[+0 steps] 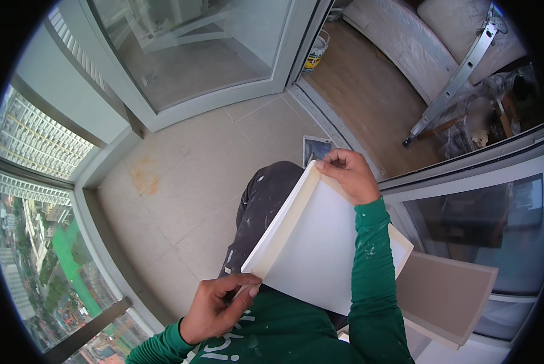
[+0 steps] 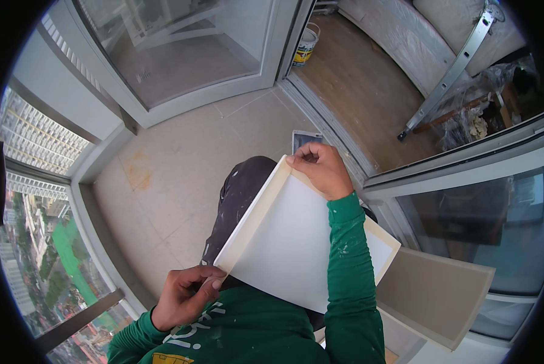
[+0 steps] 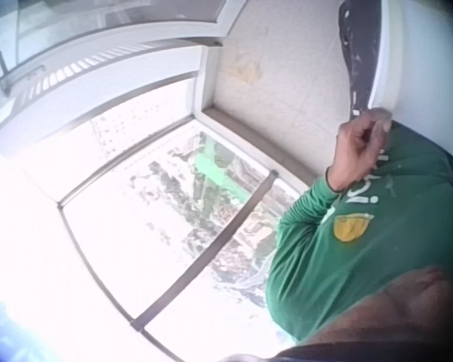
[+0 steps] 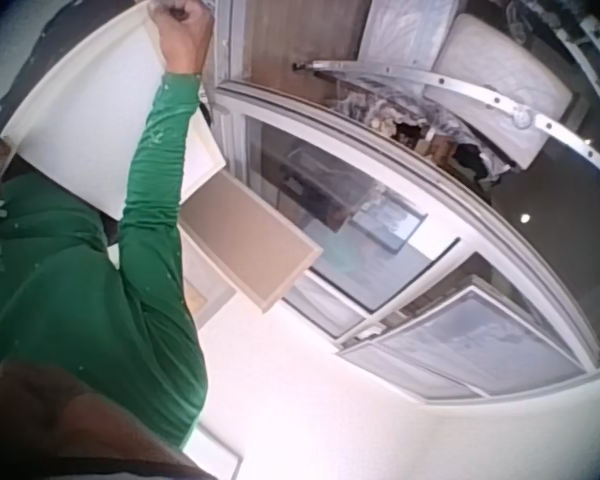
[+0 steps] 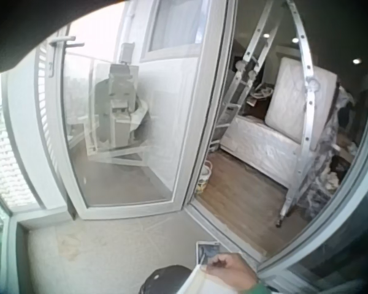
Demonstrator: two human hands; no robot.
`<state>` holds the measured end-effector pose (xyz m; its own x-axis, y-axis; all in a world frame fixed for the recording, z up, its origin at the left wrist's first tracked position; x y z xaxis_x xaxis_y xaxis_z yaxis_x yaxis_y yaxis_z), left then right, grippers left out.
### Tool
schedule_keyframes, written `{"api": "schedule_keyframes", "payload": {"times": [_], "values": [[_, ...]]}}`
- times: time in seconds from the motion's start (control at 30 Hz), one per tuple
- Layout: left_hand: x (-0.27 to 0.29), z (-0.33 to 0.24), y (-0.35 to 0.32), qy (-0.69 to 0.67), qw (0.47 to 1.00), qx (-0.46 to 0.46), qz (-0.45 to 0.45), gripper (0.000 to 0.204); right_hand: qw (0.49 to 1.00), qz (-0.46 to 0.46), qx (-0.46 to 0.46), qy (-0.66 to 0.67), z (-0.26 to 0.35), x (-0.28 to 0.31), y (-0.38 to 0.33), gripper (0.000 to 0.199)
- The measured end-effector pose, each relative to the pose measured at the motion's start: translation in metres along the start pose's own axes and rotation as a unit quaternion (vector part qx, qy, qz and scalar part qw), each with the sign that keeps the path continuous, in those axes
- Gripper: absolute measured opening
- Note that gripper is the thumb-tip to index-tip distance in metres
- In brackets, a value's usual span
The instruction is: The person applies masking tape to the edges of a white panel. They peel tape from a roll, align it with the edge of the panel, press it down by hand, and tear the tape at the corners.
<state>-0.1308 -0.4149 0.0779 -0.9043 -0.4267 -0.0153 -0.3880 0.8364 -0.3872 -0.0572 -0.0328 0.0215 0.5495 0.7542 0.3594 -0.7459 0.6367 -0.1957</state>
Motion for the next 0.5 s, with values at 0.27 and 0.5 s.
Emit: {"api": "schedule_keyframes", "payload": {"times": [0.27,0.5], "values": [[-0.002,-0.01,0.004,0.115,0.986,-0.103,-0.056,0.021,0.996,-0.054,0.033,-0.064,0.01,-0.006,-0.011,0.024],[-0.004,-0.022,-0.004,0.092,0.996,0.014,-0.006,0.022,0.994,-0.066,0.047,-0.077,0.004,-0.004,-0.01,0.025]]}}
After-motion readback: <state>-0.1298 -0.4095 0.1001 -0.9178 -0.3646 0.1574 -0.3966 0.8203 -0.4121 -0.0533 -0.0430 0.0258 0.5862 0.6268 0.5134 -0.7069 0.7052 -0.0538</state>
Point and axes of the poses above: each hand's wrist, its own y-axis towards the middle knuckle, its own x-axis out of the back of the hand, z = x × y, the point moved 1 cm from there along y, towards the middle knuckle, and after that the axes turned 1 degree about -x, right-handed, at the moved point
